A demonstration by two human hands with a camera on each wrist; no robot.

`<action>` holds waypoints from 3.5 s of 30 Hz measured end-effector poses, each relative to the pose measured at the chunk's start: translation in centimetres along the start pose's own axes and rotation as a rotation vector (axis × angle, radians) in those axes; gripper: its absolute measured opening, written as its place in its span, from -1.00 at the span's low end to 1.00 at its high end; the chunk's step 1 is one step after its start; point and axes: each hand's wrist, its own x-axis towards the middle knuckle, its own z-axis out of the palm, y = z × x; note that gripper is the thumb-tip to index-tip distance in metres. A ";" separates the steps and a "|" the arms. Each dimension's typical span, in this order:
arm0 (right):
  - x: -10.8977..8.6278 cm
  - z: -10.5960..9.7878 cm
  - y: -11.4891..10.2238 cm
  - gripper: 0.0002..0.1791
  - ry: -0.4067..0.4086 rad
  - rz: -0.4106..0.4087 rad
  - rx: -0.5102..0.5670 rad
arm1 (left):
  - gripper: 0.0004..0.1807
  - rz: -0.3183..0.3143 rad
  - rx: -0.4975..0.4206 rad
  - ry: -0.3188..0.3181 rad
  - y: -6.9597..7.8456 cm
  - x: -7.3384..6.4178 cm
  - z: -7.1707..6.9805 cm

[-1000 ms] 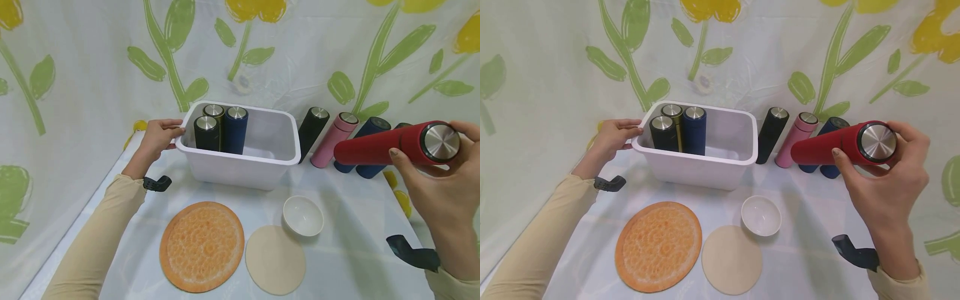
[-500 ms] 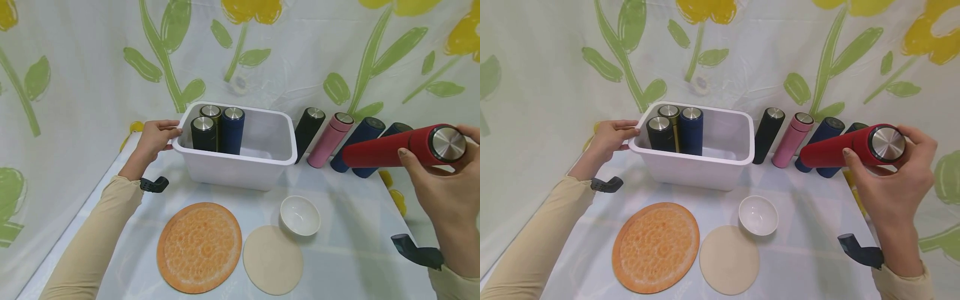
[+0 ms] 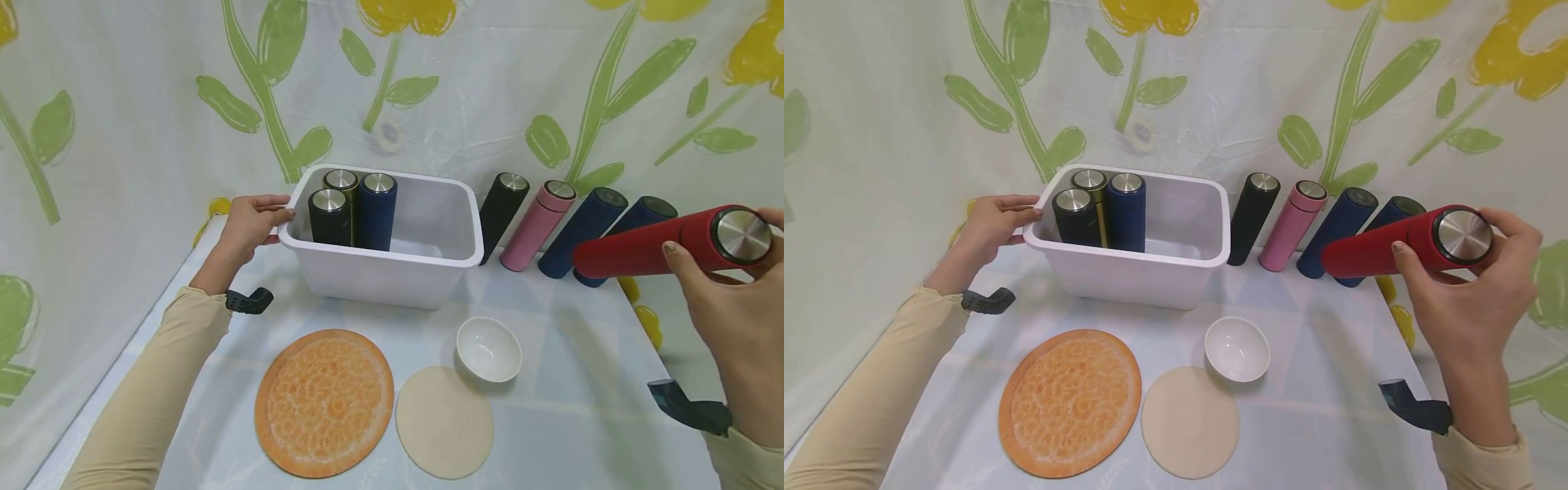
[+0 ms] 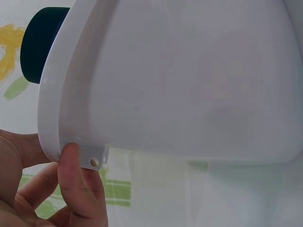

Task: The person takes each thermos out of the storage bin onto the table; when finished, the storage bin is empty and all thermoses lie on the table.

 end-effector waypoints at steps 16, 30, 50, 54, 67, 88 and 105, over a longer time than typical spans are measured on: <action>0.7 0.6 2.2 -0.24 -0.034 0.096 -0.044 | -0.48 -0.009 -0.007 -0.006 0.0 0.1 0.0; 1.4 1.5 5.0 -0.23 -0.080 0.149 -0.063 | -0.48 -0.011 0.010 -0.003 0.0 0.1 0.0; 1.8 2.6 8.8 -0.24 -0.123 0.249 -0.099 | -0.48 0.007 0.014 0.002 0.0 0.1 0.1; 1.8 3.1 9.8 -0.25 -0.144 0.320 -0.099 | -0.48 0.004 0.015 0.006 0.0 0.1 0.0; 1.9 4.4 12.4 -0.17 -0.246 0.426 -0.133 | -0.47 0.005 0.023 0.000 -0.1 0.1 0.2; 4.3 6.0 14.2 -0.06 -0.330 0.359 -0.086 | -0.45 0.012 0.040 -0.005 0.1 -0.1 0.2; 4.3 5.9 13.8 0.00 -0.358 0.400 -0.157 | -0.48 0.012 0.005 -0.001 0.4 -0.2 0.4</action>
